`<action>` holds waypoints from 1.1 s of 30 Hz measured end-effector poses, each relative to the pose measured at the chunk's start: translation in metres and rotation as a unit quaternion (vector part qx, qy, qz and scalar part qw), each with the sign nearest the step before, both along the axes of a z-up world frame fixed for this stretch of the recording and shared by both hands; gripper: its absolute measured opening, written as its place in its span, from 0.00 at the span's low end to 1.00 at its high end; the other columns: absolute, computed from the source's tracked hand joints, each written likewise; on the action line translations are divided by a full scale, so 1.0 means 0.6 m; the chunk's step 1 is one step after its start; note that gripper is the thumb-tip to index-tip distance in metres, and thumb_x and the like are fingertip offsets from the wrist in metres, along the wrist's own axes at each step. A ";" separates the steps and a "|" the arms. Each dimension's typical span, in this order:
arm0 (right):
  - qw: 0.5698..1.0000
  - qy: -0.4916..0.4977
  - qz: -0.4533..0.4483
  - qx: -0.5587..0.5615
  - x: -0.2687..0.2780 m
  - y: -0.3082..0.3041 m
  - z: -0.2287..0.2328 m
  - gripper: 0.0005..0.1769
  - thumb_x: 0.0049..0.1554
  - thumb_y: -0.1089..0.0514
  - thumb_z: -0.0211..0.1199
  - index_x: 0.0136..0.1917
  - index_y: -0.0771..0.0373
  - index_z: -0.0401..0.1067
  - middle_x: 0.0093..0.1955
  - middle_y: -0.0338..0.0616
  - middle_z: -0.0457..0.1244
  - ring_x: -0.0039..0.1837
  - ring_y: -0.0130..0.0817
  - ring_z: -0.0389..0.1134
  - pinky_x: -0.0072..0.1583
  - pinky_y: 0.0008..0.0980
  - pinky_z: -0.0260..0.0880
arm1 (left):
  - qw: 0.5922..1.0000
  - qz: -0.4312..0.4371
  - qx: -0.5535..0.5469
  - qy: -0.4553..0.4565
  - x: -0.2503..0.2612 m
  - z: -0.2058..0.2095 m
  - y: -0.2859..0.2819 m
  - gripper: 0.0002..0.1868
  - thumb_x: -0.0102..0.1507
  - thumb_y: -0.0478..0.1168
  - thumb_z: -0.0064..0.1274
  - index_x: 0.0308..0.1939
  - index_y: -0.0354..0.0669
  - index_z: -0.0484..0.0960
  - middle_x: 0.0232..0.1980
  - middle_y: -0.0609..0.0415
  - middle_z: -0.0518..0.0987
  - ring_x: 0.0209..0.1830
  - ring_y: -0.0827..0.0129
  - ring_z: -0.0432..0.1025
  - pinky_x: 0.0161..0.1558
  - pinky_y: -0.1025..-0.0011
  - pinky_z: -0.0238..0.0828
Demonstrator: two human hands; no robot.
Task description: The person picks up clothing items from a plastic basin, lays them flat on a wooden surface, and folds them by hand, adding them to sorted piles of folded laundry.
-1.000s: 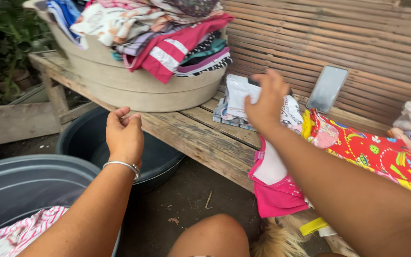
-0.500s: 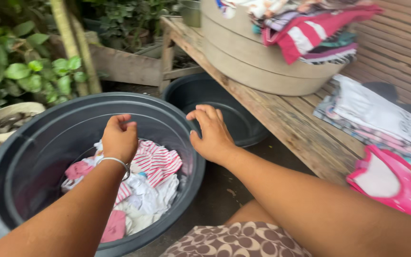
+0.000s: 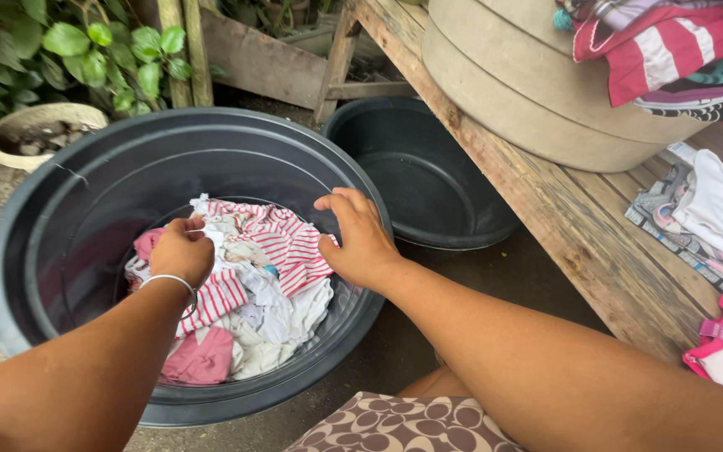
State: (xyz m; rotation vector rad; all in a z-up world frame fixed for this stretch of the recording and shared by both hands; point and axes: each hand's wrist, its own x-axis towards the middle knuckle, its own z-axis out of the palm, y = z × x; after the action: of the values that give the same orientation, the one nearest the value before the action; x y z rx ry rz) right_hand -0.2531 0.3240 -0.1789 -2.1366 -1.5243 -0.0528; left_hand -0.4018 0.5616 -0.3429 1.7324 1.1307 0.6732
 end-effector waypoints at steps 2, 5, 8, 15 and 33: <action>0.998 0.033 -0.013 -0.045 0.002 -0.008 0.000 0.29 0.52 0.58 0.65 0.67 0.55 0.64 0.77 0.54 0.49 0.78 0.54 0.49 0.73 0.47 0.55 | 0.999 -0.003 0.034 0.032 0.014 -0.039 0.007 0.21 0.58 0.36 0.51 0.56 0.41 0.81 0.55 0.44 0.82 0.55 0.55 0.76 0.57 0.62 0.69; 0.992 0.058 -0.025 -0.106 0.006 -0.016 0.001 0.33 0.53 0.55 0.65 0.70 0.54 0.61 0.81 0.55 0.43 0.80 0.54 0.46 0.74 0.47 0.54 | 0.996 -0.017 0.058 0.067 0.040 -0.077 0.018 0.22 0.57 0.36 0.52 0.55 0.41 0.82 0.58 0.42 0.81 0.60 0.53 0.74 0.62 0.61 0.68; 0.987 0.060 -0.034 -0.146 0.002 -0.016 0.002 0.36 0.54 0.55 0.65 0.73 0.52 0.58 0.83 0.56 0.39 0.82 0.55 0.42 0.75 0.48 0.51 | 0.991 -0.048 0.034 0.122 0.070 -0.101 0.035 0.23 0.57 0.39 0.54 0.58 0.44 0.82 0.59 0.40 0.80 0.62 0.51 0.73 0.64 0.60 0.66; 0.981 0.097 -0.049 -0.161 0.005 -0.020 -0.001 0.39 0.53 0.53 0.67 0.74 0.53 0.56 0.83 0.60 0.36 0.83 0.58 0.40 0.76 0.49 0.50 | 0.981 0.092 -0.071 0.153 0.086 -0.135 0.045 0.47 0.50 0.48 0.67 0.73 0.49 0.67 0.75 0.36 0.57 0.65 0.43 0.69 0.66 0.57 0.65; 0.980 0.145 -0.022 -0.134 0.029 -0.023 0.000 0.42 0.53 0.51 0.69 0.76 0.57 0.55 0.83 0.64 0.37 0.84 0.57 0.38 0.75 0.47 0.52 | 0.881 -0.117 -0.011 0.459 0.101 -0.226 0.054 0.50 0.50 0.64 0.65 0.74 0.64 0.63 0.80 0.48 0.58 0.75 0.35 0.55 0.73 0.39 0.45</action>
State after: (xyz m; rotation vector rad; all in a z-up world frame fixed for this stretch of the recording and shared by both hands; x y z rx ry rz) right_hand -0.2357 0.3099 -0.1790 -2.2622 -1.3734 0.4544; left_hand -0.3409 0.5942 -0.4787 2.1808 1.4760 -0.3871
